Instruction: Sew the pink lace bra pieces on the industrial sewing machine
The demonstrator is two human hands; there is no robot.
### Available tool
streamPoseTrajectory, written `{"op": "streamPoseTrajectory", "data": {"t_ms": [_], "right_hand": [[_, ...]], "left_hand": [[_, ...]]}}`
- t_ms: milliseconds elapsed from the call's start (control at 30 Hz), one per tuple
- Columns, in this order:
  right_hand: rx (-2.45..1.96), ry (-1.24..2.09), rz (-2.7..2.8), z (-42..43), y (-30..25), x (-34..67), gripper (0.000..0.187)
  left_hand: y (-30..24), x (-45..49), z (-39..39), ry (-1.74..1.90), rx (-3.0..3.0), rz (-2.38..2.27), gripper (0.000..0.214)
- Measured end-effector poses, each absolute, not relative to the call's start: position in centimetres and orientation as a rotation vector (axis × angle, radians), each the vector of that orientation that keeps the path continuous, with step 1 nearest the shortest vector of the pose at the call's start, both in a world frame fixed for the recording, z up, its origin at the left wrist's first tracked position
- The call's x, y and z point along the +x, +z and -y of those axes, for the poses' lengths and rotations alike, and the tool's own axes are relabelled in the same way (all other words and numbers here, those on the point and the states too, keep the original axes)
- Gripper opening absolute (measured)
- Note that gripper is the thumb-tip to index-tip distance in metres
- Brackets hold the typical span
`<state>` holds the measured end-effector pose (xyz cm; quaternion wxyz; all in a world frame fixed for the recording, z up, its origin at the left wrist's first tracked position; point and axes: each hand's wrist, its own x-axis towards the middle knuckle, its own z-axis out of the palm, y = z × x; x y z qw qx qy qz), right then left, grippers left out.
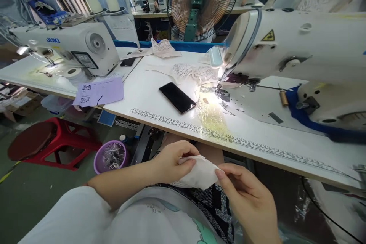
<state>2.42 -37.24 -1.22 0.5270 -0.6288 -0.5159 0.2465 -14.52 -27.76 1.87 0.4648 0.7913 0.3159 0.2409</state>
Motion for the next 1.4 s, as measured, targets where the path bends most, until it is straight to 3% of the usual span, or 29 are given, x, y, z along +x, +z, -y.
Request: {"op": "streamPoseTrajectory", "data": {"t_ms": [400,700,1167,1267,1400], "right_hand": [[-1.503,0.698,1.102,37.3,-1.0,2.8,0.010],[-1.544,0.854,1.156,35.8,-0.7,3.5,0.018],[-1.384,0.146,1.646,33.1,1.3,5.4,0.011],[-1.356,0.168,1.664,33.2,1.5,5.7,0.011],[-1.411,0.441,1.530,33.8,1.1,5.8,0.008]], "left_hand": [[1.4,-13.1,27.3,0.698,1.719,-0.635,0.017],[0.9,-13.1,26.2,0.574,1.557,-0.729,0.022],[2.3,-12.2,22.7,0.842,2.040,-0.438,0.007],[2.7,-12.0,22.9,0.743,1.916,-0.503,0.008],[2.7,-12.3,23.9,0.480,1.365,-0.601,0.024]]}}
